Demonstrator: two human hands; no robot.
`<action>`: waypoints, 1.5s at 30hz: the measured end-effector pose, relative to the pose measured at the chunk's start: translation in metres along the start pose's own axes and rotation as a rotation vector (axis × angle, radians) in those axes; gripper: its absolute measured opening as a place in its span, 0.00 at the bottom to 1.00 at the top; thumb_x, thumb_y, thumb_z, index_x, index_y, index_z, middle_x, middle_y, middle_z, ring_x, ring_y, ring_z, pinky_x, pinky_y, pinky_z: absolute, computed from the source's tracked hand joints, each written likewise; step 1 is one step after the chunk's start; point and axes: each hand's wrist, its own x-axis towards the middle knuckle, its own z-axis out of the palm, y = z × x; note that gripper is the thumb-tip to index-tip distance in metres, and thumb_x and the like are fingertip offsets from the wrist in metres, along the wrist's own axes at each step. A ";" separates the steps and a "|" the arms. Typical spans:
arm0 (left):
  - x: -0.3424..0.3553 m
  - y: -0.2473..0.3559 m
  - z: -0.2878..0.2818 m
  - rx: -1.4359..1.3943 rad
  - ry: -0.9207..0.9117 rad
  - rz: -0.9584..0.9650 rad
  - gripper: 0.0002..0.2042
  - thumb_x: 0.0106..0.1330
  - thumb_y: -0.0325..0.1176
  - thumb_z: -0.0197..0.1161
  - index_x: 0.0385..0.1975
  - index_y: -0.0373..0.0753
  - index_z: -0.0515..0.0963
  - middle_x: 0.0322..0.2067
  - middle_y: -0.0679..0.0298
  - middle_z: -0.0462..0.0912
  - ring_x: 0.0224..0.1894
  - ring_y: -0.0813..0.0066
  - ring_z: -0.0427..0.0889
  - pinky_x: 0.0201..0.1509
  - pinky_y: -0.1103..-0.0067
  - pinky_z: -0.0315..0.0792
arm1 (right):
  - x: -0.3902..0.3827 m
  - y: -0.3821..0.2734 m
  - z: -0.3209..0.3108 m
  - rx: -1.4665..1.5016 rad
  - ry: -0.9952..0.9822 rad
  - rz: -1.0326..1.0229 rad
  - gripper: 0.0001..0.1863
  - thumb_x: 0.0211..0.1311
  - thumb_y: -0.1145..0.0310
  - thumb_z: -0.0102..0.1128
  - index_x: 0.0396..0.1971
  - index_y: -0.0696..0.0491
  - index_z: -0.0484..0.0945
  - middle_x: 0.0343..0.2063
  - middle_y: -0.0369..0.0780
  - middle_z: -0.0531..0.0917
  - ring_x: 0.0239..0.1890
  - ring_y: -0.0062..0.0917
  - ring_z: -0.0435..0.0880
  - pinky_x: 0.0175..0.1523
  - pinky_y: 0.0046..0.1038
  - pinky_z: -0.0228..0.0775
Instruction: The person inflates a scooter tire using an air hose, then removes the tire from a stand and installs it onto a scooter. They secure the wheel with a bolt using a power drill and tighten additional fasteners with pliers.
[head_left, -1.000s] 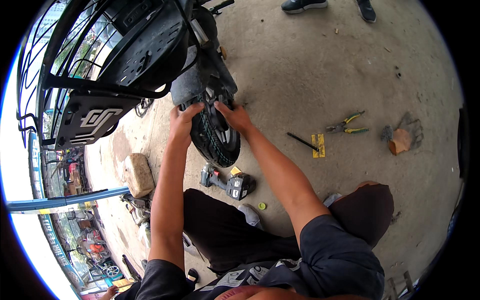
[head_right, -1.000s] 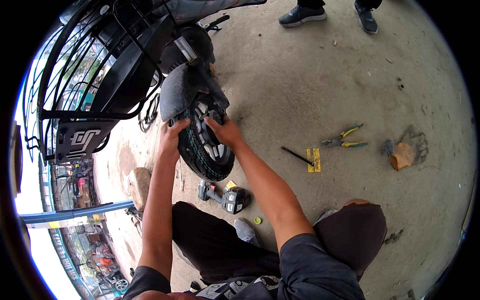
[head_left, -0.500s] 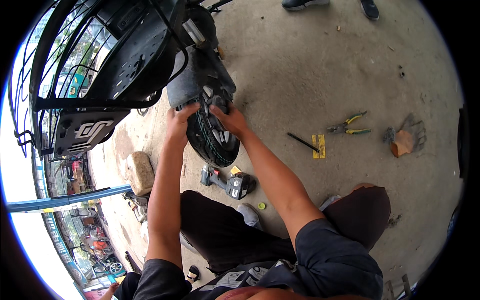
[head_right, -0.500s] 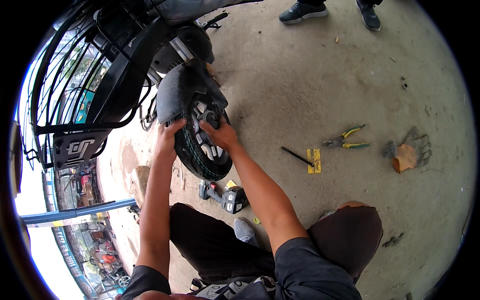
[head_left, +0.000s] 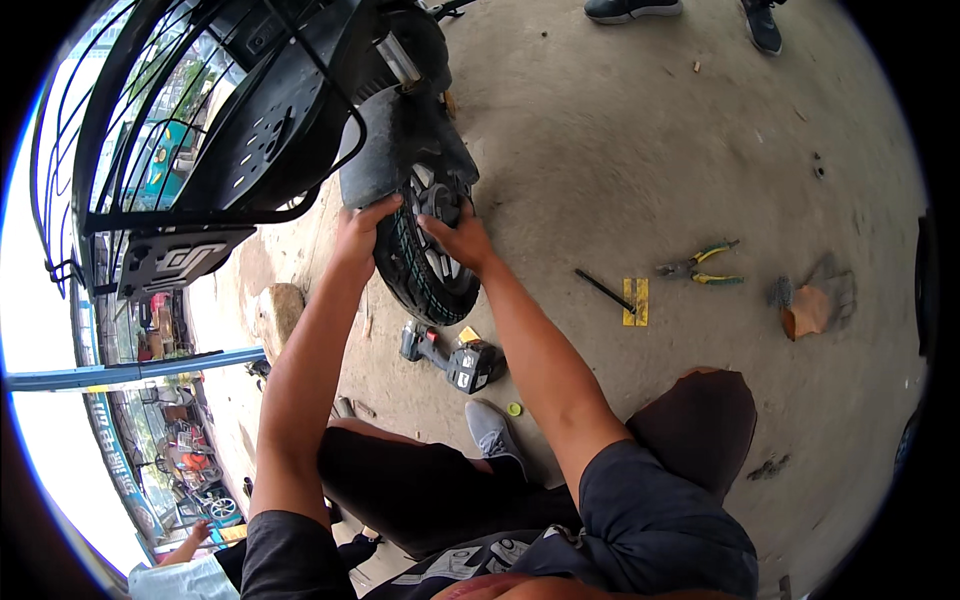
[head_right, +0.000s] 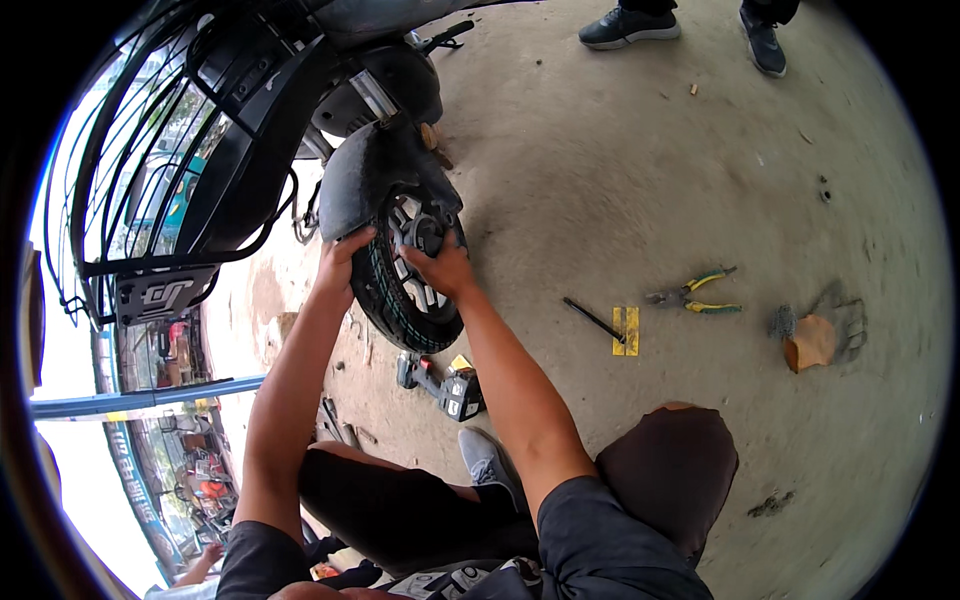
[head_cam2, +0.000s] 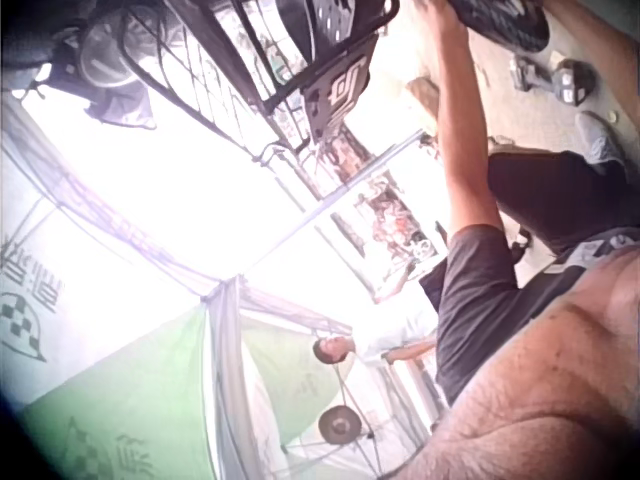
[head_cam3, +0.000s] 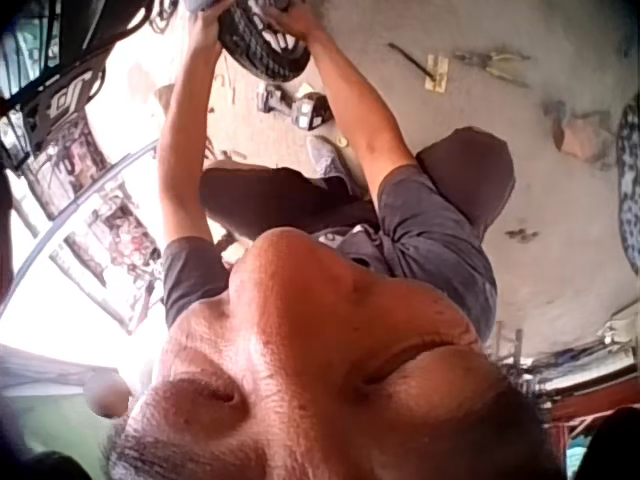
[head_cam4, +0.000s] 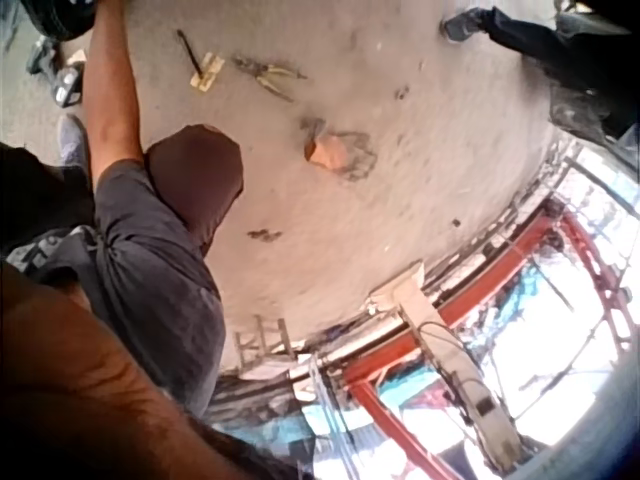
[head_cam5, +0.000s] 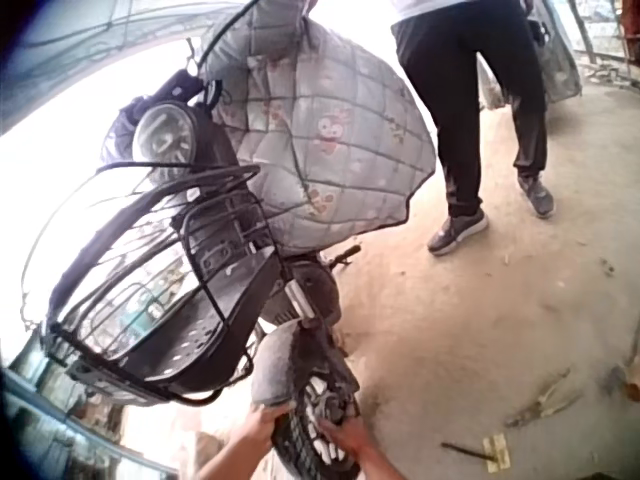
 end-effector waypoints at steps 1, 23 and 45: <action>0.002 0.000 -0.004 0.017 0.005 -0.001 0.17 0.55 0.27 0.70 0.44 0.30 0.80 0.37 0.59 0.85 0.37 0.67 0.85 0.45 0.72 0.77 | -0.002 -0.002 -0.001 0.028 -0.036 0.001 0.54 0.48 0.40 0.71 0.65 0.63 0.60 0.53 0.54 0.79 0.57 0.42 0.79 0.61 0.35 0.69; 0.013 -0.016 0.015 -0.067 -0.071 0.113 0.26 0.44 0.28 0.78 0.44 0.28 0.75 0.39 0.55 0.84 0.40 0.67 0.83 0.47 0.73 0.77 | -0.022 -0.038 -0.018 0.015 -0.276 -0.037 0.36 0.57 0.57 0.70 0.63 0.58 0.69 0.48 0.39 0.84 0.49 0.25 0.82 0.55 0.30 0.74; -0.004 0.008 0.031 -0.131 -0.035 0.009 0.14 0.50 0.22 0.72 0.38 0.30 0.81 0.33 0.59 0.85 0.33 0.70 0.84 0.37 0.75 0.78 | -0.012 -0.015 -0.024 0.148 -0.146 -0.005 0.33 0.49 0.61 0.74 0.55 0.60 0.75 0.45 0.39 0.84 0.46 0.25 0.82 0.50 0.29 0.73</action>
